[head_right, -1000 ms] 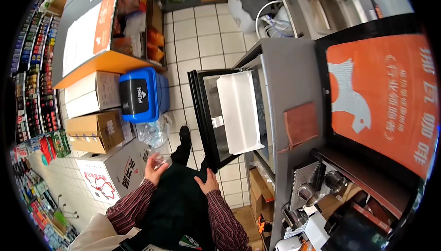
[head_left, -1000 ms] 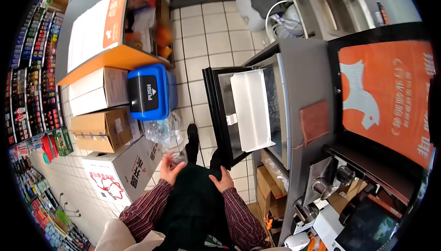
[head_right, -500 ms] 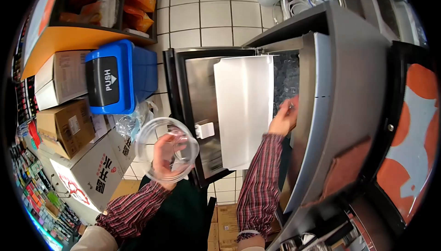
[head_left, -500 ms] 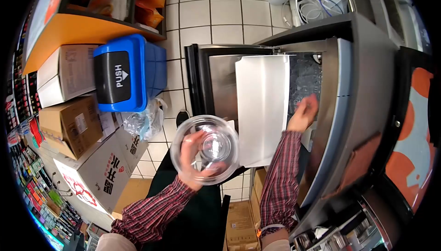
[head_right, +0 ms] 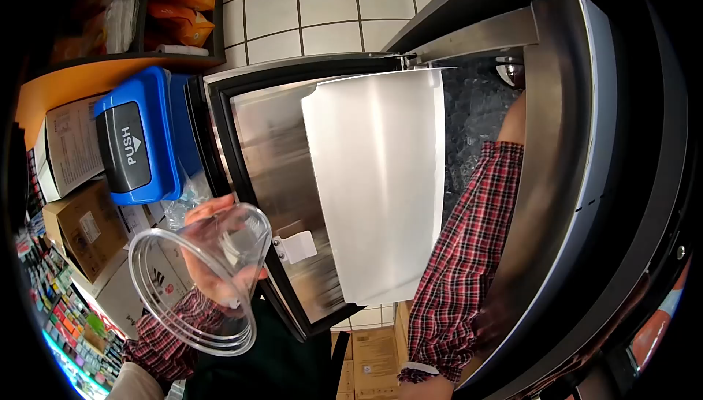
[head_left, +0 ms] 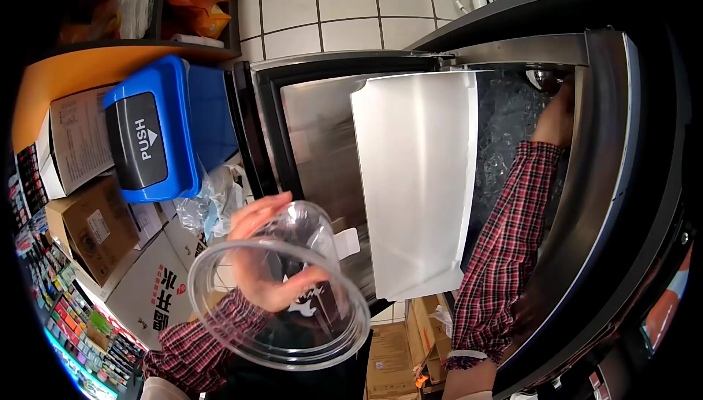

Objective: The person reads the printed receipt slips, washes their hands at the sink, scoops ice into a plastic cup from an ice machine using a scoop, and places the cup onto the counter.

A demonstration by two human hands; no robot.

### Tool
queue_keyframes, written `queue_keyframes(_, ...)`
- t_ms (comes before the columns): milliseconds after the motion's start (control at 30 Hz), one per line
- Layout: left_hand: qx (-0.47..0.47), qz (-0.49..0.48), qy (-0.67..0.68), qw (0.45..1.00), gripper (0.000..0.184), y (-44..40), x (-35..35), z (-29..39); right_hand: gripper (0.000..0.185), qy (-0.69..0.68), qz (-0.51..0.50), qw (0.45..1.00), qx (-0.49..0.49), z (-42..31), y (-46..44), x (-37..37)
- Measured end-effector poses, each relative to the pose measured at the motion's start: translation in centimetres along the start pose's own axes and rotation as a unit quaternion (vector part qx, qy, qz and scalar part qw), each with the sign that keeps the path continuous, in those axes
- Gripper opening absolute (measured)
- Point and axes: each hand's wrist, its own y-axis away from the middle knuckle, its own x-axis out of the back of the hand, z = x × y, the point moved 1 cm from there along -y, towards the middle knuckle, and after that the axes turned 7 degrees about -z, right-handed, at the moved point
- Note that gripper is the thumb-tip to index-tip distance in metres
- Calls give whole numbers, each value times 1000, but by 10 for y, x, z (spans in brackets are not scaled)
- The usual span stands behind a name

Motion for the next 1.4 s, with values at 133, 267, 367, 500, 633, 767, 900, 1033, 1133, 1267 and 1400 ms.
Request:
queue_keyframes(133, -17, -45, -30, 998, 94, -21, -11, -3, 28, -47, -12, 998, -35, 9, 5, 15)
queue_keyframes(267, -65, -38, -24, 997, 89, -29, -24, -6, 26, -161, 67, 980, -98, 9, 65, 75)
queue_keyframes(367, -71, -95, -8, 993, 83, -30, -26, 0, 25, -228, 72, 946, -217, 29, 124, 99)
queue_keyframes(500, -75, -120, -101, 985, 82, -27, -25, -5, 30, -217, -68, 897, -379, 88, 156, 92)
queue_keyframes(633, -91, -137, -128, 978, 91, -24, -25, -16, 32, -61, -303, 878, -366, 100, 152, 91)
queue_keyframes(767, -86, -119, -142, 979, 89, -24, -28, -18, 38, 175, -317, 920, -153, 84, 150, 94)
queue_keyframes(900, -59, -99, -139, 984, 81, -25, -29, -12, 38, 115, -188, 963, -153, 111, 159, 97)
queue_keyframes(1033, -51, -103, -146, 983, 79, -25, -30, -11, 40, 230, -381, 859, -255, 124, 166, 88)
queue_keyframes(1133, -50, -99, -153, 982, 77, -25, -30, -9, 50, 60, -240, 953, -177, 110, 173, 85)
queue_keyframes(1267, -67, -105, -196, 973, 75, -28, -28, -7, 51, 261, -382, 872, -163, 129, 154, 58)
queue_keyframes(1400, -80, -96, -184, 975, 76, -26, -29, -14, 53, 88, -277, 941, -172, 84, 142, 60)
